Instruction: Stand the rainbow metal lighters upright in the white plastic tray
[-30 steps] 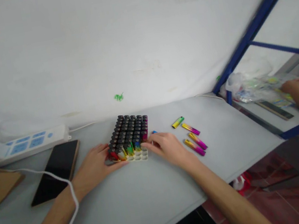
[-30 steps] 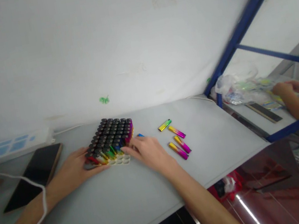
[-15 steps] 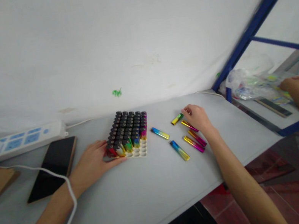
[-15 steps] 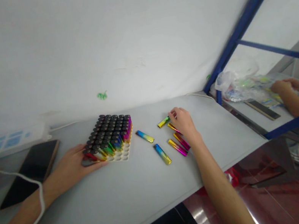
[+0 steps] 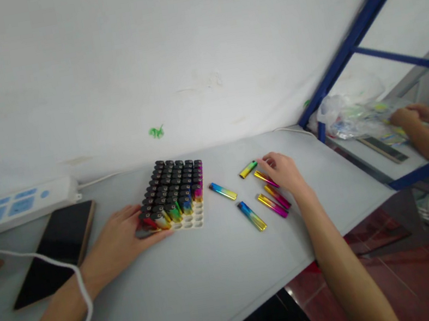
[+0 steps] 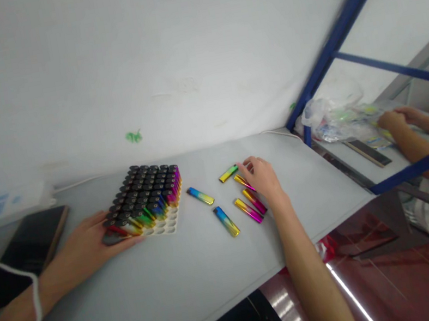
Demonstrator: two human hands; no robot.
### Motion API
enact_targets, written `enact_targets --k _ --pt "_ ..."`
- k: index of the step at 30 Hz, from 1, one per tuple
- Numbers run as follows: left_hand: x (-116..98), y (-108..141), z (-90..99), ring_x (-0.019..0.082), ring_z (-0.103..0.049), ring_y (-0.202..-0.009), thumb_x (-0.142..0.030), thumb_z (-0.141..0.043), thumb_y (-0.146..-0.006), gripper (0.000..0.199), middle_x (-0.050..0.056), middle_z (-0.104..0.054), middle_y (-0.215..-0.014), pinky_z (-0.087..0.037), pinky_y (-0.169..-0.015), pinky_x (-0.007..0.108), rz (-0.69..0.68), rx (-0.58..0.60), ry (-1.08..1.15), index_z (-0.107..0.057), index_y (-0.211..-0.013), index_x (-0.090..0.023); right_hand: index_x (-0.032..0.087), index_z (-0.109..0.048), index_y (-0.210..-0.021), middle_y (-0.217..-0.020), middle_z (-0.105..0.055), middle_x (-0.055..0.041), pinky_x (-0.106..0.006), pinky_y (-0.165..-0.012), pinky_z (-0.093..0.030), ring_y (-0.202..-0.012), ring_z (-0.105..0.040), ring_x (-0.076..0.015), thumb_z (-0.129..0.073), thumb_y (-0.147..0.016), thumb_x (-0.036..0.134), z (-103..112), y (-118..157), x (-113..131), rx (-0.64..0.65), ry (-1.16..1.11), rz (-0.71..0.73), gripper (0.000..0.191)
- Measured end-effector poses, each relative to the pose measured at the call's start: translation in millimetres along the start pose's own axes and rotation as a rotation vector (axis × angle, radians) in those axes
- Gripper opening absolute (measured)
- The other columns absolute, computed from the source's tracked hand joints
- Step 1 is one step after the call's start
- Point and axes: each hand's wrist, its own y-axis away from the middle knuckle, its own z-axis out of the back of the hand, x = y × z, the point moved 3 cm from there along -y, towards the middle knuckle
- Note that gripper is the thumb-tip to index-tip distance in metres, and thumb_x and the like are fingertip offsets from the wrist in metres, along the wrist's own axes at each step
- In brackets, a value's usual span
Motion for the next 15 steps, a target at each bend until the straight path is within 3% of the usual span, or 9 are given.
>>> enact_targets --k 3,8,15 --pt "2.1 -0.5 -1.9 0.039 -0.072 -0.108 -0.089 -0.057 -0.078 0.073 0.013 -0.08 -0.108 -0.054 -0.106 0.051 0.008 0.001 -0.002 -0.081 -0.097 -0.023 0.018 -0.076 -0.102 -0.096 -0.081 -0.0104 -0.034 -0.083 -0.052 -0.087 -0.072 -0.0228 -0.065 -0.102 0.046 11.4 6.7 -7.7 0.099 -0.042 -0.024 0.031" --pt "4.4 -1.5 -2.6 0.04 -0.072 -0.108 -0.087 -0.056 -0.079 0.071 0.014 -0.08 -0.107 -0.053 -0.106 0.052 0.013 0.032 -0.026 -0.081 -0.094 -0.022 0.019 -0.077 -0.098 -0.096 -0.081 -0.0081 -0.032 -0.079 -0.052 -0.085 -0.072 -0.0209 -0.072 -0.096 0.053 24.7 16.0 -13.3 0.201 -0.154 -0.022 0.034" --pt "7.1 -1.6 -4.4 0.038 -0.072 -0.108 -0.088 -0.059 -0.078 0.069 0.012 -0.08 -0.108 -0.052 -0.109 0.052 -0.009 0.014 0.0 -0.081 -0.091 -0.024 0.019 -0.076 -0.091 -0.09 -0.078 -0.0078 -0.033 -0.074 -0.051 -0.08 -0.067 -0.0215 -0.077 -0.088 0.06 16.7 16.7 -15.5 0.255 -0.146 0.009 0.042"
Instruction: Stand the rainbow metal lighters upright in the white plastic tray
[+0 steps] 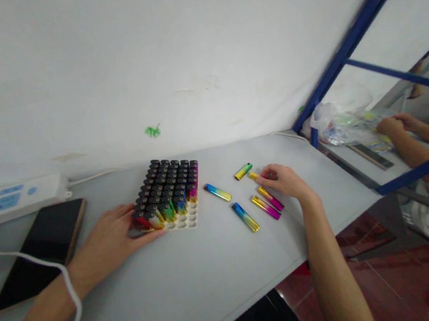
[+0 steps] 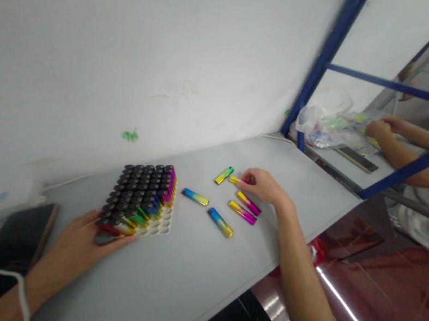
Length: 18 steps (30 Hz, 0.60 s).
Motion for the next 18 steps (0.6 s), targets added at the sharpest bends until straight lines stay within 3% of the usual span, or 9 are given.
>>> enact_targets --k 4,10,14,18 --pt "-4.3 -0.3 1.8 0.04 -0.072 -0.108 -0.089 -0.052 -0.081 0.076 0.015 -0.079 -0.106 -0.053 -0.106 0.053 0.007 0.025 -0.021 -0.081 -0.093 -0.02 0.018 -0.072 -0.102 -0.094 -0.078 -0.01 -0.034 -0.075 -0.054 -0.079 -0.069 -0.0216 -0.065 -0.095 0.065 -0.3 -2.0 1.4 -0.167 -0.118 0.008 0.048" --pt "-10.1 0.3 5.6 0.038 -0.071 -0.103 -0.09 -0.047 -0.084 0.076 0.014 -0.078 -0.103 -0.053 -0.103 0.051 -0.001 0.004 -0.014 -0.078 -0.09 -0.021 0.019 -0.075 -0.118 -0.074 -0.07 -0.0022 -0.031 -0.064 -0.044 -0.063 -0.056 -0.0173 -0.061 -0.098 0.065 0.4 -1.0 24.6 -0.323 -0.21 0.089 0.052" --pt "-10.9 1.7 6.4 0.035 -0.071 -0.099 -0.089 -0.052 -0.083 0.072 0.012 -0.077 -0.098 -0.054 -0.101 0.047 0.002 0.014 -0.015 -0.076 -0.089 -0.021 0.018 -0.078 -0.101 -0.081 -0.074 -0.0052 -0.031 -0.064 -0.045 -0.066 -0.057 -0.0169 -0.072 -0.09 0.064 -5.4 -2.3 38.6 -0.315 -0.374 0.112 0.047" --pt "-12.5 1.9 7.5 0.035 -0.071 -0.102 -0.086 -0.053 -0.084 0.071 0.013 -0.077 -0.102 -0.054 -0.102 0.047 0.007 0.037 -0.032 -0.076 -0.094 -0.019 0.018 -0.077 -0.091 -0.071 -0.067 -0.0026 -0.031 -0.062 -0.047 -0.064 -0.055 -0.0169 -0.075 -0.086 0.066 -10.5 -5.2 43.4 -0.369 -0.518 0.062 0.048"
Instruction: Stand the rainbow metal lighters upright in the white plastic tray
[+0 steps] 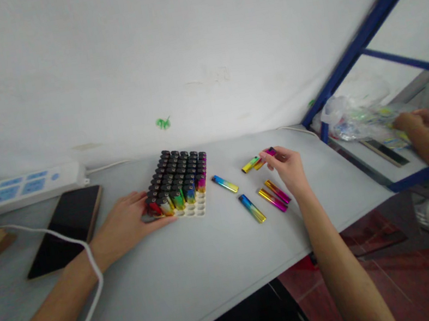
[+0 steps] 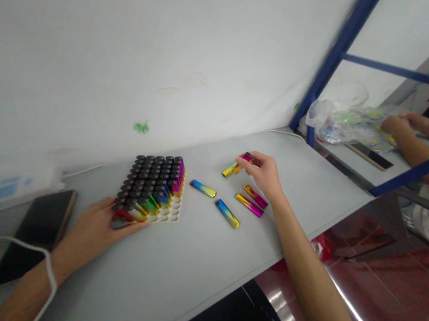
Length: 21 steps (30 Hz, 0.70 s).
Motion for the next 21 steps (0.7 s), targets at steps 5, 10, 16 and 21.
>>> enact_targets --k 5,10,16,21 --pt "4.0 -1.5 -1.7 0.036 -0.071 -0.105 -0.086 -0.053 -0.084 0.069 0.014 -0.079 -0.104 -0.054 -0.103 0.049 -0.014 -0.025 0.004 -0.076 -0.09 -0.021 0.022 -0.067 -0.094 -0.087 -0.07 -0.0041 -0.034 -0.077 -0.06 -0.08 -0.069 -0.0188 -0.066 -0.089 0.078 -14.7 5.5 9.6 0.087 -0.223 -0.052 0.056" --pt "15.6 -3.3 -11.5 0.035 -0.072 -0.098 -0.087 -0.06 -0.079 0.066 0.011 -0.079 -0.098 -0.055 -0.098 0.048 -0.017 -0.05 0.018 -0.078 -0.087 -0.024 0.025 -0.056 -0.097 -0.08 -0.065 0.0011 -0.031 -0.071 -0.06 -0.072 -0.066 -0.0159 -0.059 -0.094 0.079 -46.4 15.7 32.7 0.372 -0.37 -0.114 0.054" --pt "10.8 -1.7 -8.5 0.037 -0.073 -0.098 -0.082 -0.063 -0.08 0.062 0.012 -0.077 -0.097 -0.054 -0.097 0.049 -0.011 -0.044 0.022 -0.076 -0.084 -0.022 0.024 -0.056 -0.087 -0.063 -0.036 0.0085 -0.024 -0.049 -0.033 -0.053 -0.034 -0.011 -0.058 -0.095 0.079 -89.2 24.7 61.6 0.398 -0.409 -0.06 0.055" --pt "3.0 -0.4 -2.2 0.035 -0.072 -0.096 -0.078 -0.065 -0.081 0.059 0.012 -0.076 -0.096 -0.054 -0.094 0.047 0.009 -0.006 0.016 -0.075 -0.087 -0.02 0.025 -0.04 -0.064 -0.058 -0.034 0.0061 -0.027 -0.052 -0.025 -0.055 -0.032 -0.0115 -0.054 -0.096 0.073 -110.8 37.6 68.3 0.305 -0.277 -0.067 0.06"
